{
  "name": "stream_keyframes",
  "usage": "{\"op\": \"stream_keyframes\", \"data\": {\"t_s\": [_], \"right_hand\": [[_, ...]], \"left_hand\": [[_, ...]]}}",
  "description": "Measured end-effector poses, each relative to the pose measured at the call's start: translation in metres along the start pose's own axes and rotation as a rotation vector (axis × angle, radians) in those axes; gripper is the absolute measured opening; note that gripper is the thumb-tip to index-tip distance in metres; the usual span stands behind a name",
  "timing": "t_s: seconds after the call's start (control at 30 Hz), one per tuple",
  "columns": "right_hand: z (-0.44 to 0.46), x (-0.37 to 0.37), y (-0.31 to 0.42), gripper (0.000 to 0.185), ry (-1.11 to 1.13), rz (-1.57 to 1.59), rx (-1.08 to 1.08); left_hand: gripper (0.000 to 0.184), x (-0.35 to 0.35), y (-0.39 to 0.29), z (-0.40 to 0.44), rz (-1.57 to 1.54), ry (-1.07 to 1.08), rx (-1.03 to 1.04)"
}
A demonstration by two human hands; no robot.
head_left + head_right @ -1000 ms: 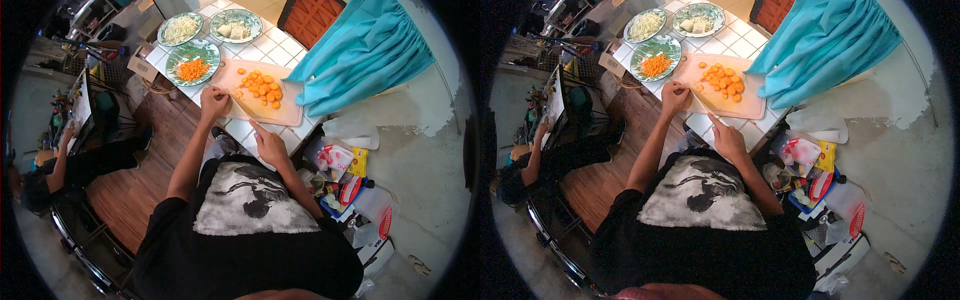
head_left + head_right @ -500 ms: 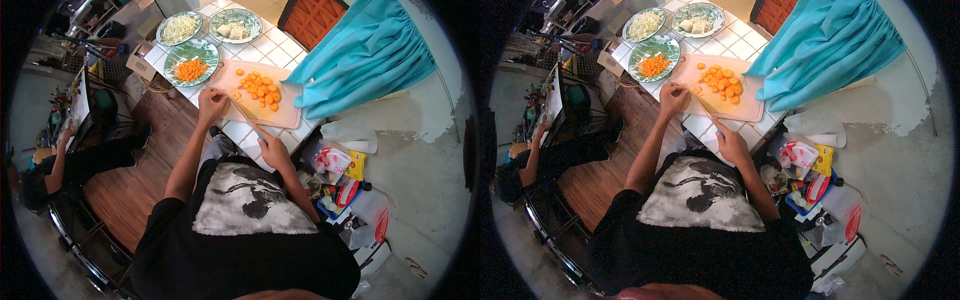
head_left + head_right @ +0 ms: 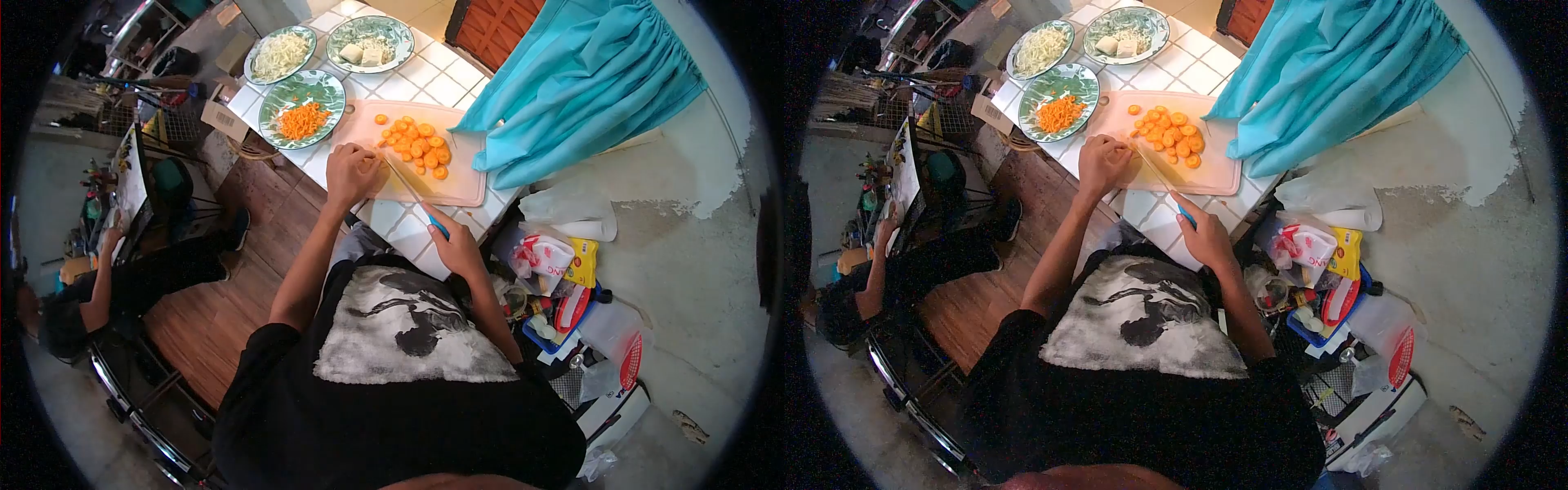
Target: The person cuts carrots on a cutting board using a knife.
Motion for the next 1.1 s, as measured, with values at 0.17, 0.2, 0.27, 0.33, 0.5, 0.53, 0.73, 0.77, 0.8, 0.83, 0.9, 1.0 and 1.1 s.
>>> {"op": "stream_keyframes", "data": {"t_s": [0.17, 0.2, 0.27, 0.33, 0.5, 0.53, 0.73, 0.77, 0.8, 0.83, 0.9, 1.0, 1.1], "right_hand": [[0.003, -0.003, 0.004, 0.047, 0.007, 0.012, -0.007], [0.004, -0.003, 0.005, 0.047, 0.006, 0.012, -0.011], [0.004, 0.0, 0.004, 0.047, 0.013, 0.01, -0.028], [0.005, 0.001, 0.008, 0.046, 0.022, 0.015, -0.027], [0.002, 0.002, 0.013, 0.046, 0.049, 0.033, -0.019], [0.0, 0.001, 0.012, 0.046, 0.05, 0.033, -0.011], [-0.011, -0.011, 0.008, 0.046, 0.058, 0.022, -0.024], [-0.009, -0.012, 0.008, 0.046, 0.067, 0.01, -0.023], [-0.007, -0.013, 0.01, 0.046, 0.06, 0.006, -0.032], [-0.006, -0.014, 0.01, 0.046, 0.052, -0.001, -0.019], [-0.003, -0.016, 0.013, 0.047, 0.048, -0.009, -0.007], [0.002, -0.012, 0.023, 0.046, 0.021, 0.016, -0.071], [0.005, -0.002, 0.024, 0.049, -0.014, -0.013, -0.139]], "left_hand": [[0.017, 0.006, -0.001, -0.009, 0.059, -0.042, -0.074], [0.017, 0.004, -0.001, -0.008, 0.059, -0.069, -0.083], [0.017, 0.004, 0.002, -0.008, 0.033, -0.069, -0.094], [0.017, 0.003, 0.005, -0.01, 0.005, -0.064, -0.112], [0.02, -0.001, 0.011, -0.009, -0.065, -0.047, -0.13], [0.02, -0.003, 0.012, -0.008, -0.064, -0.048, -0.132], [0.024, -0.004, 0.009, -0.008, -0.079, 0.012, -0.091], [0.023, -0.004, 0.01, -0.008, -0.075, 0.011, -0.093], [0.022, -0.004, 0.012, -0.007, -0.071, 0.007, -0.092], [0.022, -0.003, 0.015, -0.007, -0.07, -0.001, -0.085], [0.019, -0.003, 0.02, -0.008, -0.084, -0.003, -0.097], [0.017, -0.007, 0.017, -0.009, -0.094, -0.017, -0.103], [0.018, -0.008, 0.006, -0.005, -0.08, -0.008, -0.072]]}}
Point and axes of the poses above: each hand's wrist, its own z-axis towards the middle knuckle, its own x-axis out of the palm, y = z × x, the point moved 8 cm from there along z, towards the middle knuckle, and after that the axes turned 11 degrees about -x, right-handed, at the moved point
